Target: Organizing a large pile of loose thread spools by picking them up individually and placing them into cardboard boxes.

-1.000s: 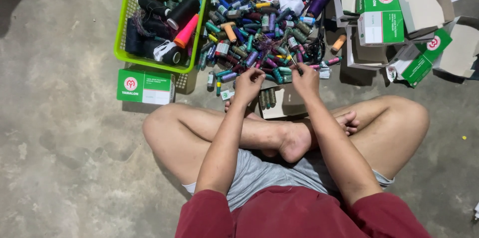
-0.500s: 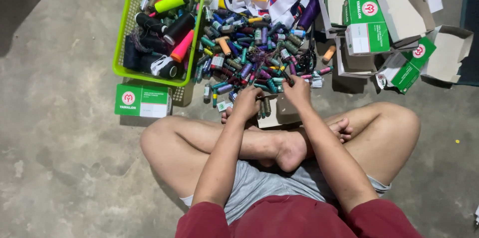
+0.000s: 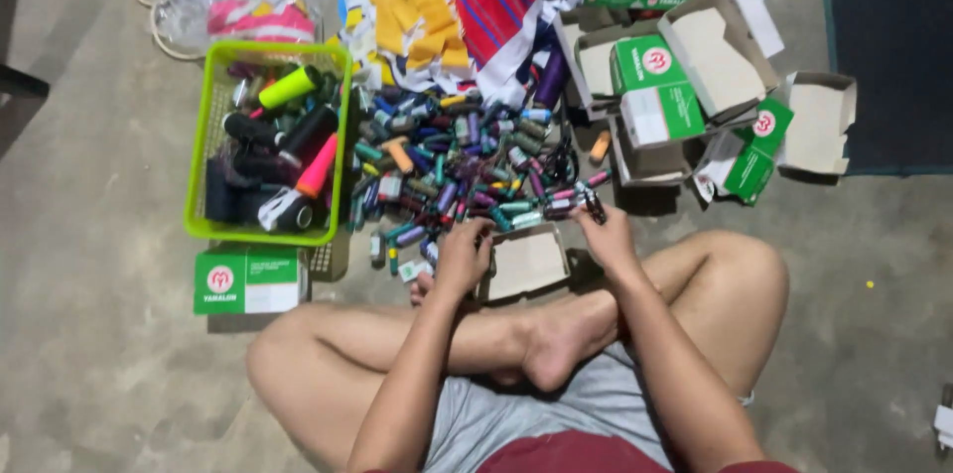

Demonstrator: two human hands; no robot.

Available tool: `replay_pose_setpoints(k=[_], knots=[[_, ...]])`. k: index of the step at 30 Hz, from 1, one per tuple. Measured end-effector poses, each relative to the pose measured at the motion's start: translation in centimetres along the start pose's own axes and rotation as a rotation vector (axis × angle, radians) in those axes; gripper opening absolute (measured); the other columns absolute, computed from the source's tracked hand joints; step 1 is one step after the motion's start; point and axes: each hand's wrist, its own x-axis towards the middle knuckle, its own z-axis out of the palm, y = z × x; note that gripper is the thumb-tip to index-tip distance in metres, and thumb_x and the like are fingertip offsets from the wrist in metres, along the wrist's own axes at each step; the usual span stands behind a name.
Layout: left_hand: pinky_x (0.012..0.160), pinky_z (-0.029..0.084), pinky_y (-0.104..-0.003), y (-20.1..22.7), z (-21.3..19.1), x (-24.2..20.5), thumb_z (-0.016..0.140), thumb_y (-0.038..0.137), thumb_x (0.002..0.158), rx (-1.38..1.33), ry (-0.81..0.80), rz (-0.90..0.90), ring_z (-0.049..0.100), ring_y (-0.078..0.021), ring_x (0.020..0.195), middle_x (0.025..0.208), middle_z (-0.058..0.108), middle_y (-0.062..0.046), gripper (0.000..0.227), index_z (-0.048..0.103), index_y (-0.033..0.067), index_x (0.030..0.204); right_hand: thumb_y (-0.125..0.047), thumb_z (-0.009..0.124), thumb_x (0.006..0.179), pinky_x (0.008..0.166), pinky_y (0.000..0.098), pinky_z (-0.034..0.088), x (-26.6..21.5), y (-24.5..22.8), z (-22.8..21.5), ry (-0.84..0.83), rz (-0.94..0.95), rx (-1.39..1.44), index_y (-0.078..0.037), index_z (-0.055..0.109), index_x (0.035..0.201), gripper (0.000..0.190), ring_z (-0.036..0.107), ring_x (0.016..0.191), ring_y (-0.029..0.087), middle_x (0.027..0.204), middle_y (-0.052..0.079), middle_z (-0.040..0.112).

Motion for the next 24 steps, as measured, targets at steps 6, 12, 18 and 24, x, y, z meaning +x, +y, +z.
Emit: replay_pose_setpoints(k=[6,12,18,24], knots=[[0.087,0.057,-0.048,-1.1,1.6,4.4,0.070,0.008,0.087,-0.037,0.013,0.111,0.071,-0.0369,0.093,0.094,0.075,-0.014,0.024,0.073,0.0133,0.111,-0.033,0.083,0.079,0.077,0.0390,0.053,1.4,-0.8,3.7,-0.152,0.111,-0.068,-0.017,0.079,0.088,0.018,0.070,0.082,0.027,0.079,0.007,0.074],[0.093,0.056,-0.044,-1.2,5.1,16.3,0.071,0.006,0.081,0.241,0.170,0.288,0.066,-0.0352,0.108,0.109,0.069,-0.013,0.039,0.068,0.0128,0.119,-0.032,0.084,0.078,0.076,0.0369,0.053,2.6,0.1,3.4,-0.155,0.172,-0.028,-0.014,0.081,0.089,0.021,0.069,0.080,0.026,0.077,0.009,0.073],[0.079,0.057,-0.041,-0.9,8.1,22.8,0.073,0.012,0.077,0.568,0.029,0.367,0.065,-0.0319,0.103,0.104,0.066,-0.008,0.025,0.075,0.0181,0.101,-0.032,0.085,0.077,0.072,0.0349,0.053,2.3,-0.6,3.9,-0.144,0.253,0.012,-0.015,0.082,0.088,0.020,0.068,0.076,0.023,0.075,0.006,0.073],[0.082,0.057,-0.039,-1.0,8.6,23.2,0.069,0.005,0.083,0.613,0.059,0.445,0.065,-0.0340,0.104,0.105,0.064,-0.015,0.020,0.072,0.0090,0.102,-0.030,0.085,0.078,0.073,0.0344,0.055,3.6,0.9,4.5,-0.163,0.207,0.009,-0.016,0.082,0.089,0.018,0.071,0.078,0.021,0.076,0.006,0.075]])
